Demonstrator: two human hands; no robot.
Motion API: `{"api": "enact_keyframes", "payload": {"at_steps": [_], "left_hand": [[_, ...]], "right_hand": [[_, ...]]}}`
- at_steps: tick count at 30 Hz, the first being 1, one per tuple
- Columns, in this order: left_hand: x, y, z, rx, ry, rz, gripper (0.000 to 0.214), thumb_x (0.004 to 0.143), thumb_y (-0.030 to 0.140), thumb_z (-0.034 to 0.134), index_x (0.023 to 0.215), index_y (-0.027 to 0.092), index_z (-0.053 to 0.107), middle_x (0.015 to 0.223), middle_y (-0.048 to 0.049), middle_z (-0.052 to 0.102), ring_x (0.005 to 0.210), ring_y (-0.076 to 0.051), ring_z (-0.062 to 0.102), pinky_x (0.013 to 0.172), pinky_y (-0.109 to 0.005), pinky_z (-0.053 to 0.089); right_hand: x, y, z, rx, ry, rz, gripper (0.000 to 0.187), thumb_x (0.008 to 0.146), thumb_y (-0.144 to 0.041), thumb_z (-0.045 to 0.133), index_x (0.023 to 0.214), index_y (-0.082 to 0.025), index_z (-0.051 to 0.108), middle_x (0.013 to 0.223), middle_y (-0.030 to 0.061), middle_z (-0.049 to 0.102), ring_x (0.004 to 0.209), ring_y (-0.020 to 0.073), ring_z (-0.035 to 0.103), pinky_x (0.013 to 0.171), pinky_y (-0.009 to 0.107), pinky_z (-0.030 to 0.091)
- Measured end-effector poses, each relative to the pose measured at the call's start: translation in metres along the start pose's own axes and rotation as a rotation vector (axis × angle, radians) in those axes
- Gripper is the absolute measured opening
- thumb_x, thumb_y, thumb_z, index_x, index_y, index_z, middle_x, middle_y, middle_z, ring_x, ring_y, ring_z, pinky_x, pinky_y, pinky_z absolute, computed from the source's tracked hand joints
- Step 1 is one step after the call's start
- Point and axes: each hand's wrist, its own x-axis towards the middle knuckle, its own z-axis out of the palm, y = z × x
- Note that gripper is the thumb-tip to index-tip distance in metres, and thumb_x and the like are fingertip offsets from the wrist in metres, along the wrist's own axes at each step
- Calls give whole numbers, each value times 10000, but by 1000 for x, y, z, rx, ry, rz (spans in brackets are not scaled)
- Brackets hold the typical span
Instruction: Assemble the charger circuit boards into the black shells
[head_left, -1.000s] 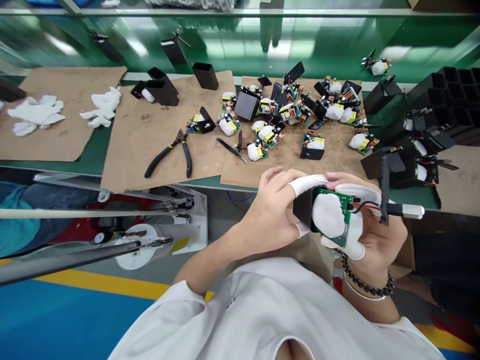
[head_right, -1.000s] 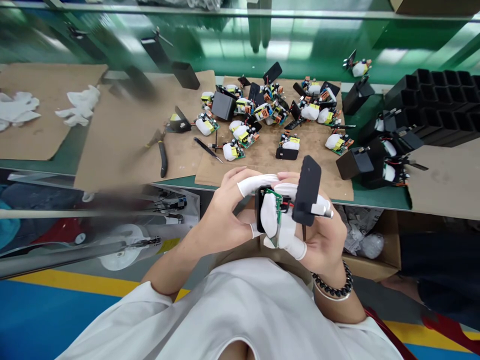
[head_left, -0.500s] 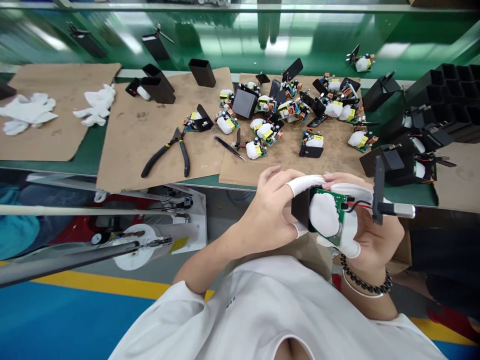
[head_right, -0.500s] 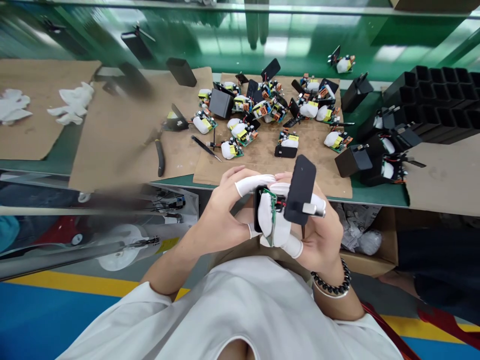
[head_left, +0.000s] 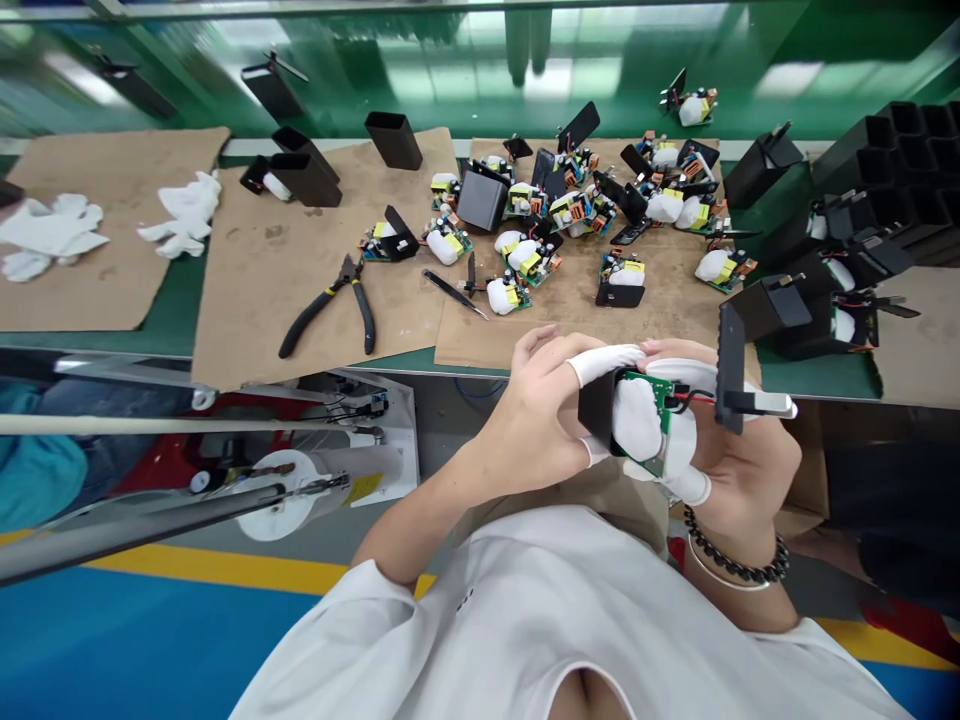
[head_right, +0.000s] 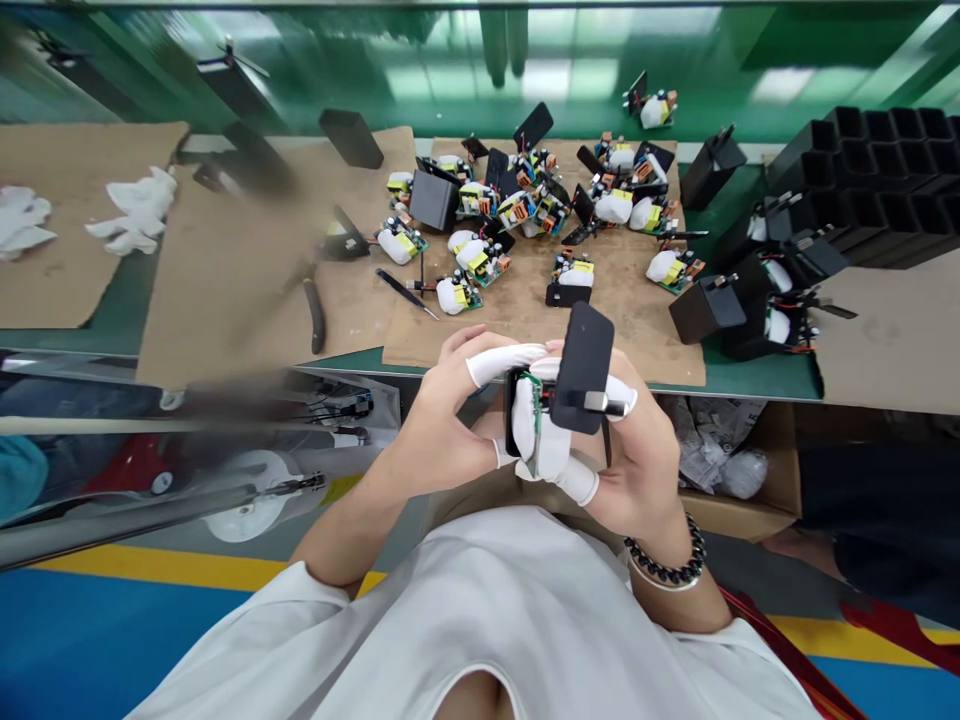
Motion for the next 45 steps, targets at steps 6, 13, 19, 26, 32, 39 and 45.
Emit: {"api": "enact_keyframes", "payload": {"at_steps": [6, 13, 19, 26, 32, 39, 45], "left_hand": [[-1, -1, 0, 16, -22, 14, 521, 744, 146, 650, 1260, 214, 663, 1181, -78, 757, 1068, -236, 716, 1229, -475, 347], [-2, -3, 2, -7, 0, 23, 532, 715, 147, 680, 1238, 242, 673, 1194, -56, 761, 1058, -239, 716, 1247, -477, 321], [-1, -11, 11, -165, -36, -142, 596, 687, 271, 842, 1257, 212, 675, 1249, -86, 750, 1180, -287, 688, 1201, -478, 407], [1, -33, 17, -365, -159, -293, 744, 567, 264, 956, 1266, 198, 711, 1258, -91, 763, 1216, -324, 689, 1162, -492, 463], [5, -35, 1, -701, -462, -308, 669, 563, 258, 973, 1187, 169, 750, 1162, -90, 791, 1099, -307, 742, 1014, -419, 573], [6, -30, 11, -358, -190, -271, 735, 553, 282, 972, 1239, 179, 727, 1233, -107, 773, 1168, -326, 705, 1143, -510, 465], [11, -28, 45, -9, 89, -264, 587, 724, 220, 823, 1289, 199, 664, 1234, -95, 770, 1182, -286, 704, 1243, -571, 281]], "right_hand": [[4, -9, 0, -68, -18, -103, 520, 804, -318, 821, 1311, -312, 705, 1337, 65, 715, 1250, 346, 676, 1066, 542, 570], [7, -21, -6, -57, -86, 66, 535, 795, -299, 851, 1302, -336, 686, 1408, 59, 652, 1317, 329, 628, 1123, 515, 546], [1, -12, -10, 139, -266, 192, 992, 746, -270, 910, 1585, -346, 387, 1642, 110, 473, 1479, 290, 537, 1170, 473, 535], [20, 2, -19, 79, -87, 128, 578, 868, -293, 801, 1413, -393, 635, 1554, 20, 609, 1475, 306, 555, 1190, 541, 523], [53, 12, -43, 51, -371, 163, 369, 780, -241, 893, 1128, -331, 806, 1084, -15, 838, 981, 229, 811, 933, 396, 687], [59, 33, -35, 200, -204, 262, 416, 684, -222, 935, 1042, -330, 752, 962, -18, 834, 880, 255, 815, 790, 428, 716], [54, 17, -26, -84, 1, 264, 372, 713, -302, 929, 1039, -268, 753, 973, 15, 825, 868, 232, 804, 812, 402, 709]]}}
